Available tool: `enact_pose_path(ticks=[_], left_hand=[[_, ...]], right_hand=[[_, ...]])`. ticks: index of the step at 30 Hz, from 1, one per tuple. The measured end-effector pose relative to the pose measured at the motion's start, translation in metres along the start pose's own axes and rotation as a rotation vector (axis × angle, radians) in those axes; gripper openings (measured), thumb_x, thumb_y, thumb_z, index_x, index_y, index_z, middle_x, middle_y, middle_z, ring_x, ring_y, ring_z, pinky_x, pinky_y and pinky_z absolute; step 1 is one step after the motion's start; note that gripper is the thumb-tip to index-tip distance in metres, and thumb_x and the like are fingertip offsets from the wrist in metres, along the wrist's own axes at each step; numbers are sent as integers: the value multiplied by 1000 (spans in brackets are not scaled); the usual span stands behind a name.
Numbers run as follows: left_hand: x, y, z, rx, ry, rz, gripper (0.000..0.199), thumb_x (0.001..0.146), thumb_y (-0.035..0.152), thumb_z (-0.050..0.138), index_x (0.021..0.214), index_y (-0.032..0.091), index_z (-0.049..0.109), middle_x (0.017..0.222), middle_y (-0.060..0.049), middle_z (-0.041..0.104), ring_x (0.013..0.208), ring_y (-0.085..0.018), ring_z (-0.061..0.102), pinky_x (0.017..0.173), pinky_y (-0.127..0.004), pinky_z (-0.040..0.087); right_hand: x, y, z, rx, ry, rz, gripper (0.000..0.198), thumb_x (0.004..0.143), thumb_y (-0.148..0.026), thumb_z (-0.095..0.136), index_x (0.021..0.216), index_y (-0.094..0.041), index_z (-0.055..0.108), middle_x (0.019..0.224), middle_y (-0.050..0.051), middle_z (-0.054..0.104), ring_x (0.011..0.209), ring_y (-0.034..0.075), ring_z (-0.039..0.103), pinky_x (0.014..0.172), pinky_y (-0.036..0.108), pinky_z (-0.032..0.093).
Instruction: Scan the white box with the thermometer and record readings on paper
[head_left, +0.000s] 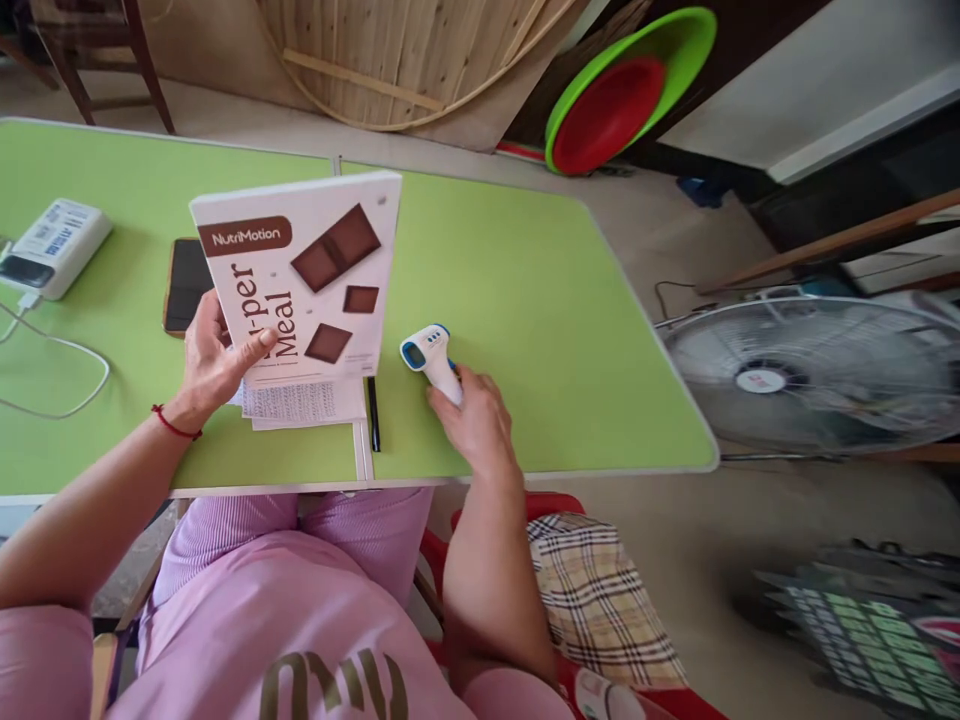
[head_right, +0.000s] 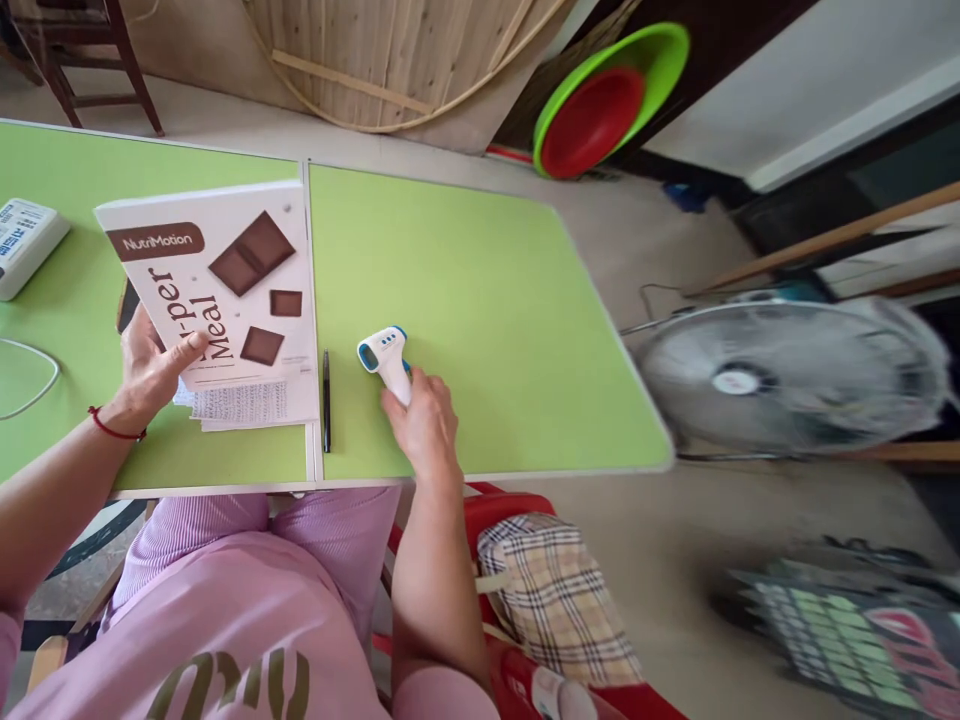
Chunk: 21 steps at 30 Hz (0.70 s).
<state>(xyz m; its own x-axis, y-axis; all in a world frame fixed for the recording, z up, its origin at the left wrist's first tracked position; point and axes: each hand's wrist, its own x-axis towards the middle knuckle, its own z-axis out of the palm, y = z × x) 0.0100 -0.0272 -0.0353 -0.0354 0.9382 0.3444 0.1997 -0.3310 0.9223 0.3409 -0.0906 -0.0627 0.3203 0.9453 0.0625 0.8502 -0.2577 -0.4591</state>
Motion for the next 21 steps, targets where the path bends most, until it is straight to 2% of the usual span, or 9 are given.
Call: enact_pose_path(ticks=[3,5,6,8,10,12,14,21], left_hand=[[-5,0,0,-14,-54,-74,76,69,73,82,117,18,60,108,-12,71,95,-31,71,73,-42,61],[-8,0,1,0,-77,-90,76,68,73,83,116,18,61,106,-11,71,92,-30,71,71,-41,61],[-9,1,1,13,-81,-91,75,68,72,83,115,18,61,105,-10,72,91,-30,71,70,-41,60],[-10,2,2,47,-82,-96,72,68,72,82,114,19,62,103,-9,71,87,-28,70,70,-42,60],[-10,3,2,83,-92,-112,72,70,73,81,115,20,62,103,-9,71,86,-28,69,71,-43,59],[-10,2,1,109,-100,-120,73,70,74,79,115,20,61,105,-10,69,89,-29,68,75,-45,59],[-9,1,-1,110,-113,-112,72,70,74,80,115,20,60,106,-10,69,90,-29,68,76,-47,59],[-7,-3,-3,59,-162,-114,69,72,67,82,117,20,58,108,-11,70,92,-30,70,74,-45,60]], right_hand=[[-16,-22,-4,433,130,60,43,80,-47,61,112,-18,66,97,9,67,83,23,59,75,40,51],[-36,-43,-8,791,159,24,41,79,-47,65,112,-22,64,88,3,64,73,18,56,68,34,51],[-48,-54,-9,961,112,-24,36,78,-44,68,108,-24,63,85,1,63,71,16,55,66,32,50],[-73,-72,-8,1233,-114,-119,27,75,-37,72,99,-26,64,79,-1,61,69,15,55,64,30,50],[-95,-86,-1,1417,-292,-135,24,74,-37,73,93,-25,64,74,-2,61,64,14,53,58,29,47],[-111,-95,8,1500,-415,-84,25,75,-41,73,89,-23,64,72,-1,61,61,14,52,56,29,46],[-119,-101,17,1498,-461,-17,28,75,-47,72,85,-22,63,70,-1,59,59,13,50,54,30,43],[-115,-112,27,1407,-437,45,37,77,-56,72,87,-22,63,70,-1,54,60,13,44,55,29,38]])
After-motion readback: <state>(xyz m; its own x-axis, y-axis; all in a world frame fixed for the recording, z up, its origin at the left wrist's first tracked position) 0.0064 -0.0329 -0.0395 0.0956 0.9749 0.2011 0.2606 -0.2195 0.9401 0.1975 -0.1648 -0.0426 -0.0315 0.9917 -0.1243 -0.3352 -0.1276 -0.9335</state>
